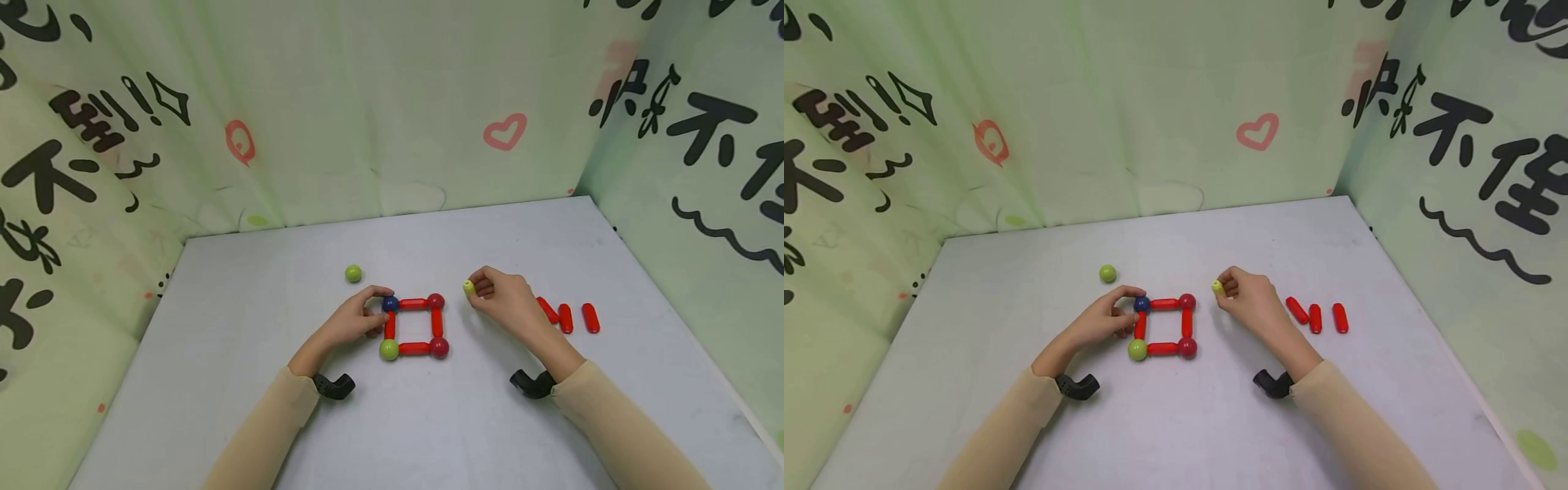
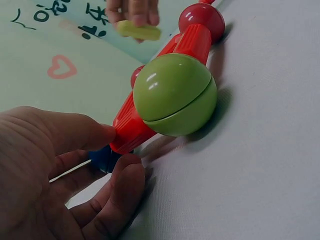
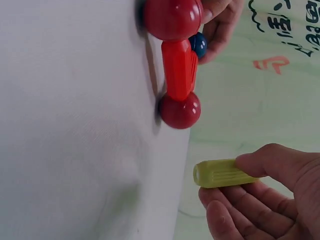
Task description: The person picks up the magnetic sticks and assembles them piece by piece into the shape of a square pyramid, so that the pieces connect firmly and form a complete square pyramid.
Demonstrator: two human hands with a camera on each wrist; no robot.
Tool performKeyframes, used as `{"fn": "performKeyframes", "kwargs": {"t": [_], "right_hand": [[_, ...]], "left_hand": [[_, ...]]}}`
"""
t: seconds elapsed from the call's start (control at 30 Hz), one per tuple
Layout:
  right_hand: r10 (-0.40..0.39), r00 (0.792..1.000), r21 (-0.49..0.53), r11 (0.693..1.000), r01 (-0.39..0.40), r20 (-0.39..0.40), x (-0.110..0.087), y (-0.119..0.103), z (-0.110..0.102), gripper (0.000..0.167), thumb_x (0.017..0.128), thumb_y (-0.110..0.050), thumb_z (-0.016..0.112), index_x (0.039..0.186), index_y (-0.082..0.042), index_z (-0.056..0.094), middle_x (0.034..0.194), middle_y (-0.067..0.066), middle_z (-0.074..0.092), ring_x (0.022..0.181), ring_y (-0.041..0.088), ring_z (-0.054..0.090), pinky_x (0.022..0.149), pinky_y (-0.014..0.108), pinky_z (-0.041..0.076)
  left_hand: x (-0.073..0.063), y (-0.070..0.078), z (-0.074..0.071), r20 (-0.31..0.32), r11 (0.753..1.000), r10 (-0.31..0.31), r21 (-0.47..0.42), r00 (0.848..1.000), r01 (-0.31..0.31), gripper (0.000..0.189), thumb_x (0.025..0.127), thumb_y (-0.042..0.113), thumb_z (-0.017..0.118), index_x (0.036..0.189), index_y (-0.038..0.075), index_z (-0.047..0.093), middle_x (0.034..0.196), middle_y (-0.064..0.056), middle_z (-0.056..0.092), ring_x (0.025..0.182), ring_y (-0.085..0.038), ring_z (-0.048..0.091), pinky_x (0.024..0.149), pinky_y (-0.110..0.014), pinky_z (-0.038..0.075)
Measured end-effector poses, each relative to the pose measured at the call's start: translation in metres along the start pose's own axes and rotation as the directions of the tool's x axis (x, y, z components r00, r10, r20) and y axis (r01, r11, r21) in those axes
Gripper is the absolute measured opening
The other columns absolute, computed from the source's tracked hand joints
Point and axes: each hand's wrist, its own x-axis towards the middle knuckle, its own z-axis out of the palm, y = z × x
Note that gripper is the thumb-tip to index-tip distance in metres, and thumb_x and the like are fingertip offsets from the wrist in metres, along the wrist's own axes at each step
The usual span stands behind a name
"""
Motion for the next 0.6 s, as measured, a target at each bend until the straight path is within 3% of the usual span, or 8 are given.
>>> {"fn": "performKeyframes", "kwargs": {"t": [0.27, 0.6], "right_hand": [[-0.056, 0.998, 0.115, 0.992, 0.056, 0.000, 0.018, -0.019, 0.019, 0.024, 0.095, -0.017, 0.074, 0.115, -0.004, 0.068, 0.109, 0.012, 0.075, 0.102, 0.028, 0.073, 0.090, 0.043, 0.059], [-0.047, 0.998, 0.132, 0.990, 0.042, 0.037, 0.024, -0.022, 0.032, 0.029, 0.095, -0.017, 0.074, 0.120, -0.006, 0.065, 0.115, 0.012, 0.074, 0.105, 0.027, 0.073, 0.089, 0.042, 0.060]], "left_hand": [[0.001, -0.001, 0.000, 0.014, 1.000, 0.012, -0.017, 1.000, -0.011, 0.046, 0.100, 0.010, 0.065, 0.145, 0.010, 0.052, 0.107, -0.014, 0.068, 0.071, -0.014, 0.063, 0.069, -0.028, 0.056], [0.000, 0.000, -0.002, 0.011, 1.000, -0.001, -0.008, 1.000, 0.001, 0.047, 0.100, 0.010, 0.065, 0.145, 0.011, 0.052, 0.101, -0.011, 0.070, 0.071, -0.014, 0.064, 0.070, -0.028, 0.056]]}}
